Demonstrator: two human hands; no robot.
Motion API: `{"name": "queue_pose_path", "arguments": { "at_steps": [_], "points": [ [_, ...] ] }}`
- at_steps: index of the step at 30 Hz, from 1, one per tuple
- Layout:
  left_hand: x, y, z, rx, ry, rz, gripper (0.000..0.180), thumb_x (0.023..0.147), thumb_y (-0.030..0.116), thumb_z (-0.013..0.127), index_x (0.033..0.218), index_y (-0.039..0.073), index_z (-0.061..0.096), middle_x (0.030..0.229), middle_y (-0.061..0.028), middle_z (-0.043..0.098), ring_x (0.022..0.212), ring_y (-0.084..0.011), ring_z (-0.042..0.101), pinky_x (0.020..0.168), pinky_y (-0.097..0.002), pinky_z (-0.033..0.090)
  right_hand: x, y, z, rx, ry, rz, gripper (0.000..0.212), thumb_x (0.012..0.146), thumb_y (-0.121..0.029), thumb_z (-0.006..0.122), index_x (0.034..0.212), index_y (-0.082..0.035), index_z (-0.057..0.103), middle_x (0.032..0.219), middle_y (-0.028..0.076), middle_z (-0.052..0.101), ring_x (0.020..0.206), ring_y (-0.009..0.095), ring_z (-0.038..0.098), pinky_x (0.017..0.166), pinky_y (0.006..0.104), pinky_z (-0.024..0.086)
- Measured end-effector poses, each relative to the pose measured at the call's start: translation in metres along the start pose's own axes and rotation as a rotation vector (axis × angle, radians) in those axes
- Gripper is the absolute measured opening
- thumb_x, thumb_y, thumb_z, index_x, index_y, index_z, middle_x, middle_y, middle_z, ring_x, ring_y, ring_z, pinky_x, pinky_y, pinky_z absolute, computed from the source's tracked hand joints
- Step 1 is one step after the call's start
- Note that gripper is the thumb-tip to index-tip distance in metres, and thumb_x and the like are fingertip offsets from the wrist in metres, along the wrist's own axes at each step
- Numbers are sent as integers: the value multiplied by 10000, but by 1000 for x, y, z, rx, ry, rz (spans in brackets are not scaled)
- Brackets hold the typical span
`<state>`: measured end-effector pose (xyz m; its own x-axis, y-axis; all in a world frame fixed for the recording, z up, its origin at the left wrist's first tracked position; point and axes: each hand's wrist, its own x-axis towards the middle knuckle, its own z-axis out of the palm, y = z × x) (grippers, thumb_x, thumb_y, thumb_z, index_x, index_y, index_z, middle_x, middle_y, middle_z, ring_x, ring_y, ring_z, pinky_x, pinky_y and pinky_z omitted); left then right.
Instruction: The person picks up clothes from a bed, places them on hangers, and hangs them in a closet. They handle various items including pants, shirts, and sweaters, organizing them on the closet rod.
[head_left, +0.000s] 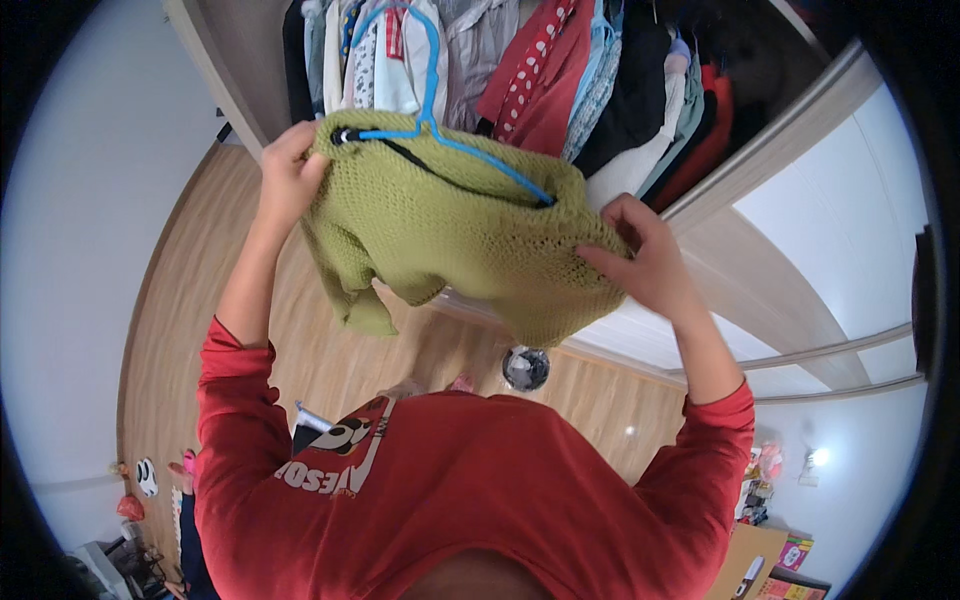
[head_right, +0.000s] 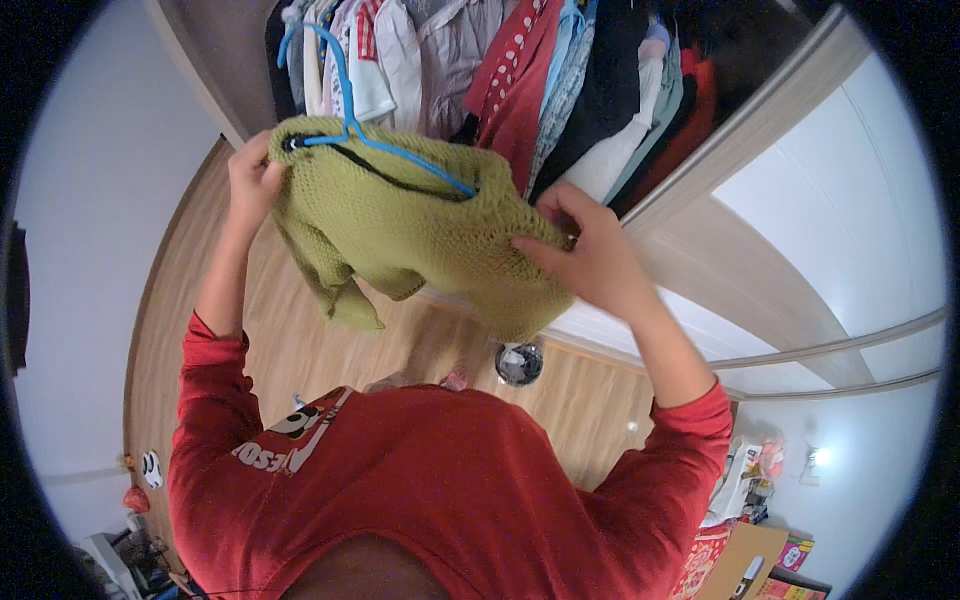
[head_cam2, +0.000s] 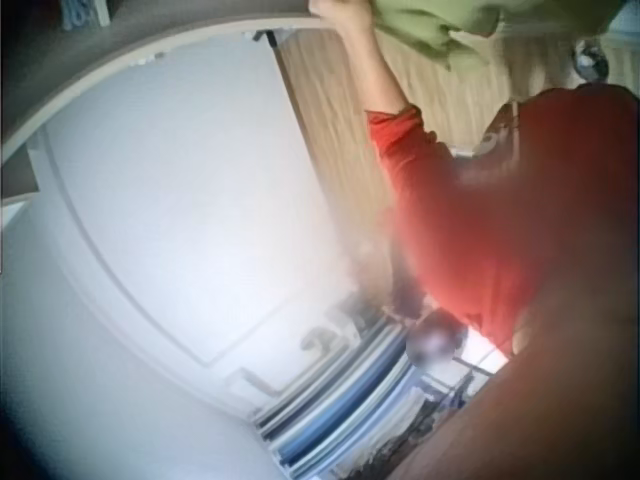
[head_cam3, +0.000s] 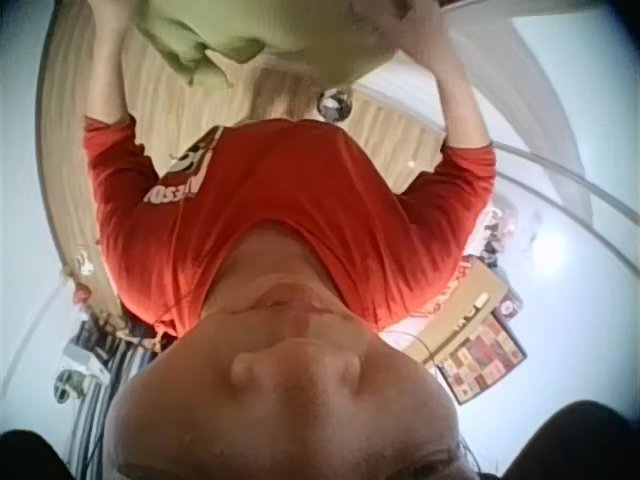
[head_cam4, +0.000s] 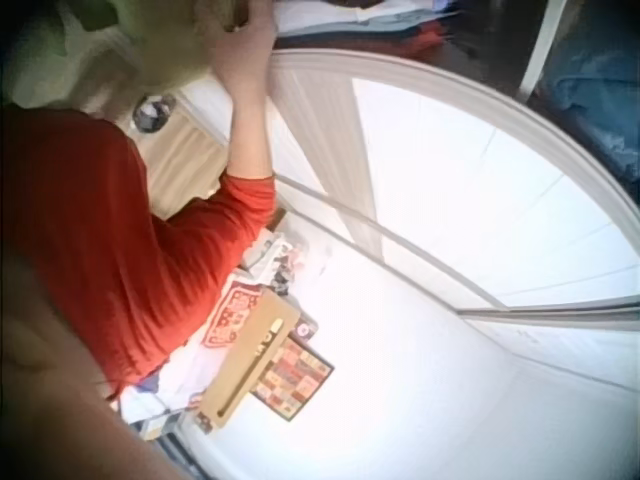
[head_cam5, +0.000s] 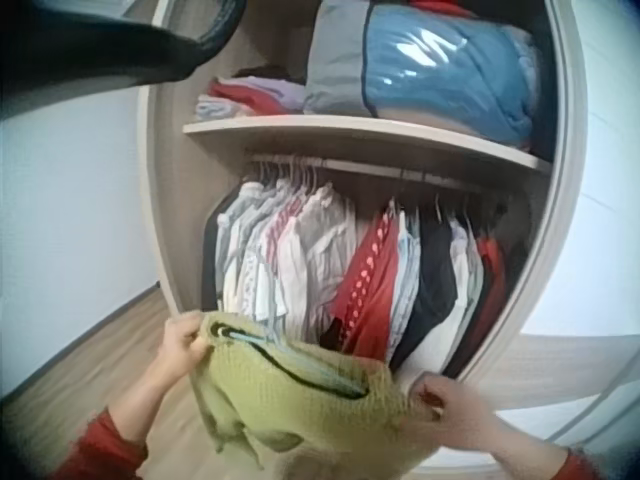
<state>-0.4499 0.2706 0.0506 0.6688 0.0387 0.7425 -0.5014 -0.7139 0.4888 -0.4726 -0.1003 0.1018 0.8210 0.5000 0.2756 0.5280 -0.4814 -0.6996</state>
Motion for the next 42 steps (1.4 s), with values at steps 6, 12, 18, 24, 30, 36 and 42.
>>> {"name": "queue_pose_path", "arguments": {
  "at_steps": [6, 12, 18, 24, 30, 36, 42],
  "points": [
    [11, -32, 28, -149, -170, 70, 251, 655, -35, 505, 894, -37, 578, 784, -168, 574, 709, -262, 575, 650, -292, 450, 8, -5, 20, -668, 172, -422, 225, 537, 48, 583, 673, -6, 412, 713, 128, 384, 675, 306, 408, 549, 367, 349],
    [32, -65, 67, -416, -343, 162, 297, 615, -63, 513, 894, -3, 597, 769, -147, 568, 714, -268, 562, 661, -303, 440, 9, -31, 49, -14, -40, 301, 237, 626, 20, 613, 820, -1, 478, 798, 117, 502, 720, 253, 522, 654, 295, 420],
    [31, -86, 131, -486, -415, 384, 292, 701, 83, 587, 980, 22, 527, 865, -122, 529, 854, -265, 504, 719, -312, 398, -22, -55, 75, 534, 116, 571, 379, 608, 3, 733, 951, -16, 575, 954, 27, 581, 874, 114, 521, 798, 257, 404],
    [-55, -143, 226, -694, -671, -16, 297, 757, 105, 586, 1025, 21, 487, 957, -139, 503, 884, -242, 510, 778, -324, 410, -45, -73, 98, 578, 327, 677, 391, 572, 103, 687, 933, -6, 584, 946, 38, 588, 874, 124, 530, 791, 265, 405],
    [-21, -155, 284, -944, -633, -202, 323, 771, 18, 537, 1083, 29, 457, 1004, -98, 509, 878, -184, 530, 728, -291, 445, -32, -68, 92, 703, 403, 713, 481, 570, 106, 673, 1026, 27, 542, 1026, 70, 574, 933, 165, 533, 843, 290, 392],
    [50, -165, 318, -856, -259, -414, 300, 829, 129, 544, 1097, 25, 461, 971, -63, 544, 876, -149, 523, 765, -260, 423, 24, -39, 92, 661, 548, 575, 314, 584, 59, 681, 876, -18, 595, 892, 29, 597, 802, 121, 546, 738, 254, 426],
    [93, -143, 281, -503, -467, -545, 538, 864, 424, 395, 1228, 28, 377, 1152, -159, 483, 1041, -261, 470, 902, -296, 334, 132, -16, 50, 621, 567, 267, 340, 619, 67, 599, 948, -6, 554, 878, 59, 612, 778, 134, 573, 717, 241, 434]
  ]
}}
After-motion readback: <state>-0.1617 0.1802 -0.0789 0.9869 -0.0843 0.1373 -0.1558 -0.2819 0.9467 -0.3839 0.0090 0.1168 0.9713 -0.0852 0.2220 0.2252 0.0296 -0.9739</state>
